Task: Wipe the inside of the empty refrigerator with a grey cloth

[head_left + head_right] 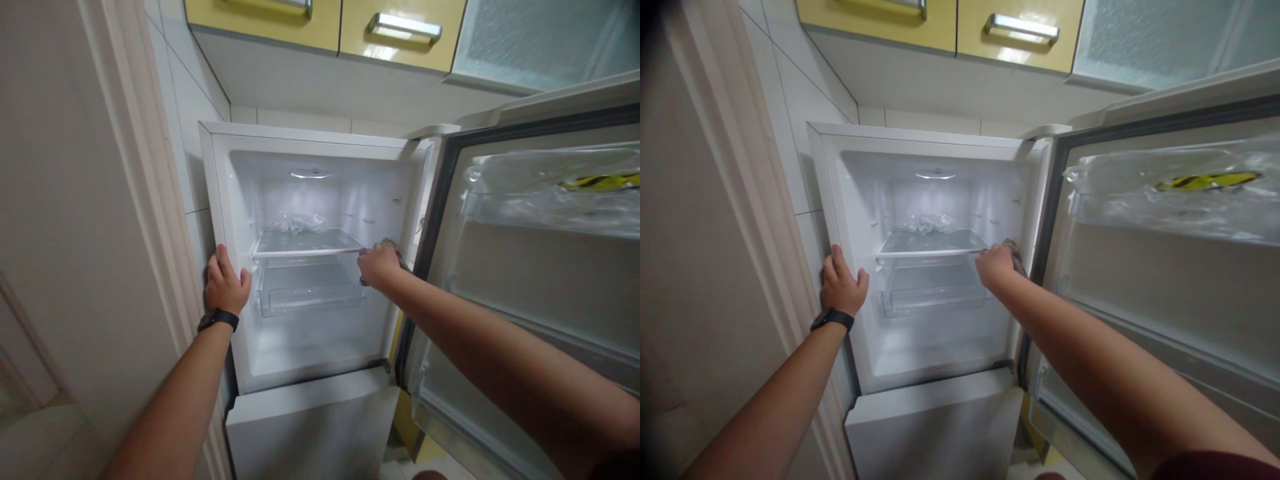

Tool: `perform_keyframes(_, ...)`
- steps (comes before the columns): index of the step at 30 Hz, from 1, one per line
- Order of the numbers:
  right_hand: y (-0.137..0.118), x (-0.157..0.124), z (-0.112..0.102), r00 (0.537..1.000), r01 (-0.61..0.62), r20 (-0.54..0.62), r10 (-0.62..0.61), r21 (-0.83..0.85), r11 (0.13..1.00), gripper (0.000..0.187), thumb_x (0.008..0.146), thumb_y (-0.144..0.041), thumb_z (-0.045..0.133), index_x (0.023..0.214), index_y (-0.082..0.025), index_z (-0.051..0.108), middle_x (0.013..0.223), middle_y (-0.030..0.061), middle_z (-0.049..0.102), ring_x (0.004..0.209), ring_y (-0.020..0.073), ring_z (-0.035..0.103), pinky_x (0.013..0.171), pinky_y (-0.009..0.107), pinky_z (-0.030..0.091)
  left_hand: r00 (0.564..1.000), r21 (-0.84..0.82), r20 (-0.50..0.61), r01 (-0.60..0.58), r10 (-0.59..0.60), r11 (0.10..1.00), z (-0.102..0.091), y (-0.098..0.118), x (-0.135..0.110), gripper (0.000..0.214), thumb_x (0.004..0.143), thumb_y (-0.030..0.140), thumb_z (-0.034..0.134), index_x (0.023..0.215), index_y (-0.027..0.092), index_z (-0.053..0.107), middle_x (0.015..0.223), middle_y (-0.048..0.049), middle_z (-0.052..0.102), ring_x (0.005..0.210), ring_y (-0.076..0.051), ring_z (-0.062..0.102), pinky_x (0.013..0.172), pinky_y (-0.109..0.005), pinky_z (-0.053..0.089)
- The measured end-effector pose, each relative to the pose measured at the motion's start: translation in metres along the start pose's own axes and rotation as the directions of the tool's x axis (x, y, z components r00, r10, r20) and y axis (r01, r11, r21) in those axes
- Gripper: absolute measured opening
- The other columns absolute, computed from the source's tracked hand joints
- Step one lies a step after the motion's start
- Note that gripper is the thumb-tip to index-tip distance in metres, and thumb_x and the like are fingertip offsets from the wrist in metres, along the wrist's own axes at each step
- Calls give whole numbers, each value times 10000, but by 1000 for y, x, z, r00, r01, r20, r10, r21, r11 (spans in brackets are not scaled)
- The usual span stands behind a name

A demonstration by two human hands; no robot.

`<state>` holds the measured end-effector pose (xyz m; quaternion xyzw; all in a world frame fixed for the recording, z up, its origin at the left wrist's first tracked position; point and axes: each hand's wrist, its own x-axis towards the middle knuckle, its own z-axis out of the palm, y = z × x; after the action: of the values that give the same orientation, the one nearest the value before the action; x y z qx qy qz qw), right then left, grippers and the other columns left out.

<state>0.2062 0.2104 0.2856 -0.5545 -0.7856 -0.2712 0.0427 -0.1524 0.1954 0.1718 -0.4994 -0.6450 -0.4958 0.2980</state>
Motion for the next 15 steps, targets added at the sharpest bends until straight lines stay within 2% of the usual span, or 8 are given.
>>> perform_keyframes(3, -26, -37, 1, 995, 100, -13, -100, 72, 992, 218, 790, -178, 679, 1002, -165, 731, 1008, 179, 766, 960, 323, 667, 716, 400, 463, 1000, 4, 9, 11, -11, 1000, 0, 1, 0, 911, 907, 341, 598, 1662, 89, 156, 1577, -271, 390, 1413, -411, 480, 1109, -526, 520)
perform_keyframes(5, -41, -69, 8, 989, 149, -17, -148, 176, 973, 264, 786, -201, 660, 1041, -211, 728, 1003, 138, 773, 943, 304, 679, 682, 360, 458, 1000, 5, 14, 13, -13, 1000, 1, 0, 0, 917, 910, 340, 596, 1664, 87, 139, 1581, -274, 380, 1418, -410, 474, 1114, -528, 513)
perform_keyframes(7, -52, -102, 25, 987, 121, 42, -152, 422, 899, 297, 753, -231, 663, 1042, -228, 731, 949, 92, 773, 902, 271, 686, 696, 333, 461, 1000, 4, 20, 10, -10, 1000, 2, -1, 0, 902, 926, 347, 578, 1663, 80, 132, 1586, -282, 366, 1426, -413, 461, 1124, -536, 498)
perform_keyframes(8, -56, -118, 38, 983, 69, 97, -155, 586, 808, 300, 742, -238, 657, 1032, -229, 733, 916, 65, 768, 866, 242, 684, 717, 322, 467, 1000, 0, 27, 10, -10, 1000, 2, -1, -1, 886, 936, 350, 566, 1660, 71, 139, 1588, -291, 358, 1433, -414, 453, 1135, -538, 485)
perform_keyframes(9, -59, -134, 53, 973, 10, 147, -179, 747, 665, 292, 739, -242, 643, 1015, -227, 735, 896, 39, 762, 842, 216, 679, 745, 314, 475, 999, -4, 36, 16, -16, 1000, 2, 1, -3, 865, 947, 350, 553, 1656, 61, 152, 1590, -298, 354, 1441, -414, 445, 1150, -543, 466)
perform_keyframes(11, -63, -163, 86, 960, -124, 188, -206, 950, 288, 256, 755, -261, 615, 975, -211, 735, 933, 25, 761, 889, 208, 678, 844, 330, 501, 997, -4, 43, 62, -62, 998, -2, 8, -12, 823, 961, 333, 534, 1654, 70, 178, 1606, -295, 346, 1466, -414, 415, 1190, -579, 405)
perform_keyframes(13, -67, -186, 119, 971, -218, 213, -107, 975, -36, 260, 770, -347, 634, 968, -210, 733, 1004, 41, 761, 1009, 255, 676, 989, 397, 489, 988, -6, 37, 150, -149, 989, -9, 21, -32, 813, 953, 300, 542, 1661, 125, 186, 1650, -268, 301, 1513, -419, 345, 1224, -641, 321)
perform_keyframes(15, -74, -204, 148, 964, -255, 265, 4, 931, -261, 315, 769, -446, 630, 974, -234, 742, 1026, 53, 754, 1078, 309, 670, 1062, 466, 464, 971, -59, 60, 235, -232, 970, -18, 39, -67, 835, 926, 286, 573, 1663, 174, 196, 1702, -243, 198, 1569, -419, 240, 1248, -671, 250)
